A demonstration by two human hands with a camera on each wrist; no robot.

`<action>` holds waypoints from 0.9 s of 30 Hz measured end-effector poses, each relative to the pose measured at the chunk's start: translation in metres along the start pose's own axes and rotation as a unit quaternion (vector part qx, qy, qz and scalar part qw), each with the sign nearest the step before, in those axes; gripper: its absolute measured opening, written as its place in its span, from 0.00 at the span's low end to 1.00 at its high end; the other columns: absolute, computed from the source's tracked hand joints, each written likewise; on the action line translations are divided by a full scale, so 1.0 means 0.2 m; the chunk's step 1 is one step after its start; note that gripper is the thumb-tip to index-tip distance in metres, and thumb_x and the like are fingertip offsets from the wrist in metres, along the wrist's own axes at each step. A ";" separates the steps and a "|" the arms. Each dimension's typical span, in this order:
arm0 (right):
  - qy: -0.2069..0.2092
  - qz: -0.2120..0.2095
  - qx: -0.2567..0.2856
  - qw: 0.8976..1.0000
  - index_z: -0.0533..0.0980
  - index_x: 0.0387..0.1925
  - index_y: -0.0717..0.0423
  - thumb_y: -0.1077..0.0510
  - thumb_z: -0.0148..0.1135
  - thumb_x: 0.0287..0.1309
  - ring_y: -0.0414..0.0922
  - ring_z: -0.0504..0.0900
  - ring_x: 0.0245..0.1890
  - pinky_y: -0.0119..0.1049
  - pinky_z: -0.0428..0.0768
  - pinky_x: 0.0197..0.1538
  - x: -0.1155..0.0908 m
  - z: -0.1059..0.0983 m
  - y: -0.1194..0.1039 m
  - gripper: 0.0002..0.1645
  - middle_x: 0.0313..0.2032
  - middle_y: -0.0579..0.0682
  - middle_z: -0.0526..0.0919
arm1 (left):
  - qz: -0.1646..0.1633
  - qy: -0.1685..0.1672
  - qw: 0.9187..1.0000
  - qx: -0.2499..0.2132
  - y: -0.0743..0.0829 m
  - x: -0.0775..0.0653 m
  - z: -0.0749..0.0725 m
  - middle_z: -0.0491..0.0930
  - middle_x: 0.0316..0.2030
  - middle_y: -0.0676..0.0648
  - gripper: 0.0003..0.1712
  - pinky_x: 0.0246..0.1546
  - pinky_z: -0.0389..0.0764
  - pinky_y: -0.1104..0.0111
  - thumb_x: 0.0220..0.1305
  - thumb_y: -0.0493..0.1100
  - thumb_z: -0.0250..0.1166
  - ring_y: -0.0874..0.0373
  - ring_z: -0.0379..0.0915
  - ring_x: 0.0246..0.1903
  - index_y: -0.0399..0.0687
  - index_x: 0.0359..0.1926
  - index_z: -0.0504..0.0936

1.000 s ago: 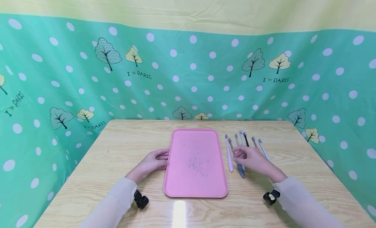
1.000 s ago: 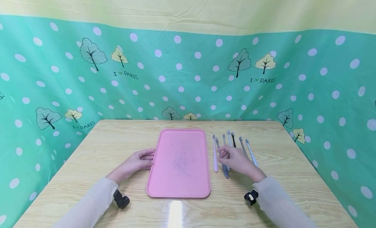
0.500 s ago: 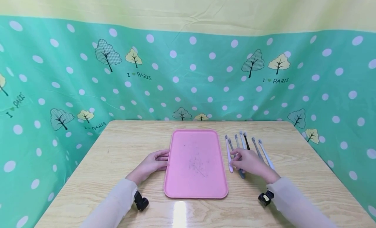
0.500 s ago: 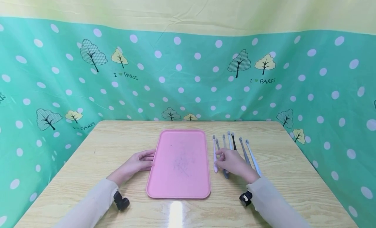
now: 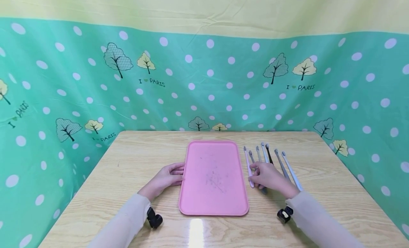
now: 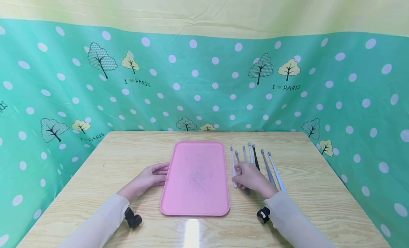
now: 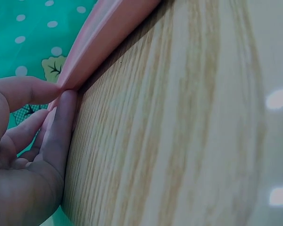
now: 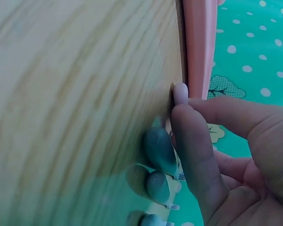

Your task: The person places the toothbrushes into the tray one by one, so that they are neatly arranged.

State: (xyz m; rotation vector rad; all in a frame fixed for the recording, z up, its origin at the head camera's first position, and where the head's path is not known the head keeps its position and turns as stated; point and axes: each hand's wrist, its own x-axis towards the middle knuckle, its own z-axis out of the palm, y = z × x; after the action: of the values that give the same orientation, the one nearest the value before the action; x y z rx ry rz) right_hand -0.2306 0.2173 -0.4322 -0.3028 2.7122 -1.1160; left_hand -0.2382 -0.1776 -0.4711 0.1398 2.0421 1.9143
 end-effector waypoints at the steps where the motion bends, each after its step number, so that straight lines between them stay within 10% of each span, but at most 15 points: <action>1: 0.000 0.000 0.000 1.000 0.69 0.62 0.73 0.64 0.69 0.58 0.44 0.82 0.21 0.35 0.85 0.23 0.00 0.00 0.00 0.33 0.26 0.49 0.81 | 0.000 0.001 1.000 -0.001 0.00 0.00 0.00 0.70 0.63 0.32 0.36 0.52 0.84 0.60 0.65 0.29 0.64 0.48 0.75 0.56 0.31 0.72 0.62; 27: -0.015 0.030 0.012 0.999 0.63 0.66 0.75 0.68 0.65 0.50 0.45 0.81 0.16 0.36 0.85 0.21 0.02 0.06 -0.03 0.41 0.20 0.51 0.80 | -0.001 -0.001 1.000 0.000 0.01 -0.01 0.00 0.70 0.63 0.32 0.37 0.53 0.84 0.60 0.64 0.28 0.63 0.48 0.75 0.56 0.31 0.72 0.61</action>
State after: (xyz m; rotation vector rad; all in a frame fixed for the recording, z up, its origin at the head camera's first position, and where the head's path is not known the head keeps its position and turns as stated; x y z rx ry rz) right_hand -0.2311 0.2044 -0.4369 -0.2298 2.6620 -1.1179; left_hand -0.2367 -0.1770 -0.4689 0.1407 2.0409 1.9119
